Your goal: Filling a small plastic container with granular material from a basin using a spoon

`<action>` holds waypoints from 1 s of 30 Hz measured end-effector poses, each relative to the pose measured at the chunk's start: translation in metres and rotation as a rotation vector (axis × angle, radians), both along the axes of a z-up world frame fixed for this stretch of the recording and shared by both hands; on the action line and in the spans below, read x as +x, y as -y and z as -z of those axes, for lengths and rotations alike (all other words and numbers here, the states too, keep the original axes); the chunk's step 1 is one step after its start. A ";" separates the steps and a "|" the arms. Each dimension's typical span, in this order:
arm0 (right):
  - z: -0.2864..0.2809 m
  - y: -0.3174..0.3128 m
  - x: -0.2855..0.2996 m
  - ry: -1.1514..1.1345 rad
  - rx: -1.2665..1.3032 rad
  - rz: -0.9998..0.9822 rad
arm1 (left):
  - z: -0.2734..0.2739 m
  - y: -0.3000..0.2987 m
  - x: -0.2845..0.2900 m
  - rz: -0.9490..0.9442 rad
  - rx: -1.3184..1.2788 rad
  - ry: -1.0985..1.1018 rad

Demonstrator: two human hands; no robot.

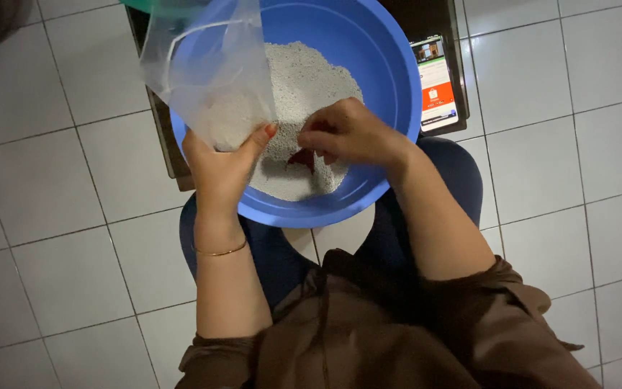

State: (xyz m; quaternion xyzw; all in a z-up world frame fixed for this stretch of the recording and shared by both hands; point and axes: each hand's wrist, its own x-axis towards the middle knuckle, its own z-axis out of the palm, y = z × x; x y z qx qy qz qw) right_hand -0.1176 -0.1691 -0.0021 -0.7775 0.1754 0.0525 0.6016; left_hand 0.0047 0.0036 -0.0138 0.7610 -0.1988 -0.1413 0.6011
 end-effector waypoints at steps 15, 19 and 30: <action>-0.061 0.025 -0.039 0.347 0.273 0.372 | -0.006 -0.006 0.009 0.214 -0.001 0.029; -0.083 0.029 -0.053 0.492 0.207 0.427 | -0.001 -0.007 0.010 0.251 0.124 0.045; -0.112 0.036 -0.069 0.717 -0.177 0.596 | -0.028 -0.005 0.002 0.585 0.213 -0.283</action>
